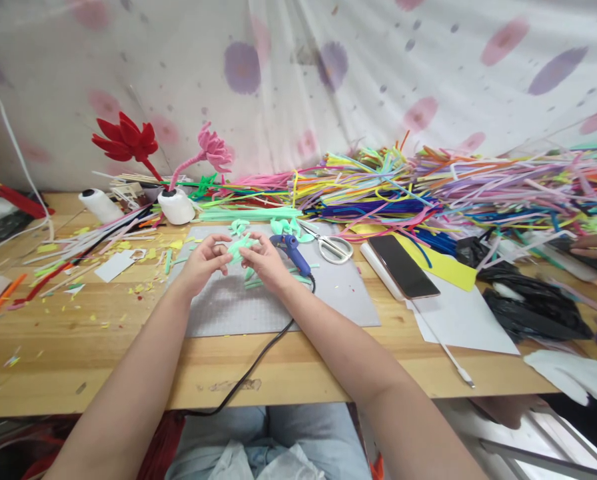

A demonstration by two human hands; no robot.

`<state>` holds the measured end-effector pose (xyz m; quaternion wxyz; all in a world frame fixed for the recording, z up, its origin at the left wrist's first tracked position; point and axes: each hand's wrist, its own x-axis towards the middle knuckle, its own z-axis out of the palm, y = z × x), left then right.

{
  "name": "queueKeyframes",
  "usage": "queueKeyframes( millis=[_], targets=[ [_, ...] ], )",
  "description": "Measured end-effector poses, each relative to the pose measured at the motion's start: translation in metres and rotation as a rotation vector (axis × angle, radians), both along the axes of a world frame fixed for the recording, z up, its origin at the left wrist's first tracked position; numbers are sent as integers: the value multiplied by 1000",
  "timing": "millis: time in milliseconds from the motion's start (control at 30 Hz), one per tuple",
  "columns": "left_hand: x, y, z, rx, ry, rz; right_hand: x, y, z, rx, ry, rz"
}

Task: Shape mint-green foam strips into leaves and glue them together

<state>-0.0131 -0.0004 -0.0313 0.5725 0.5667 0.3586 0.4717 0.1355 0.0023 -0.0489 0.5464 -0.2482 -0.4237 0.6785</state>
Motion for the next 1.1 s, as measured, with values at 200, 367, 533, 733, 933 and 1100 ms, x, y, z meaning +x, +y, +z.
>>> queueKeyframes(
  millis=[200, 367, 533, 733, 933, 1100],
  targets=[
    [-2, -1, 1, -39, 20, 3, 0, 1, 0, 36, -72, -39],
    [-2, -1, 2, -65, 35, 37, 3, 1, 0, 35, -82, -23],
    [-1, 0, 0, -47, 30, 69, 4, 3, -3, 39, -95, -19],
    [0, 1, -1, -51, 48, 55, 4, 4, -4, 45, -75, -5],
    [0, 0, 0, -75, 59, 49, 3, 4, -4, 35, -84, -10],
    [1, -1, 2, -105, 69, 41, 3, 5, -5, 17, -88, -34]
  ],
)
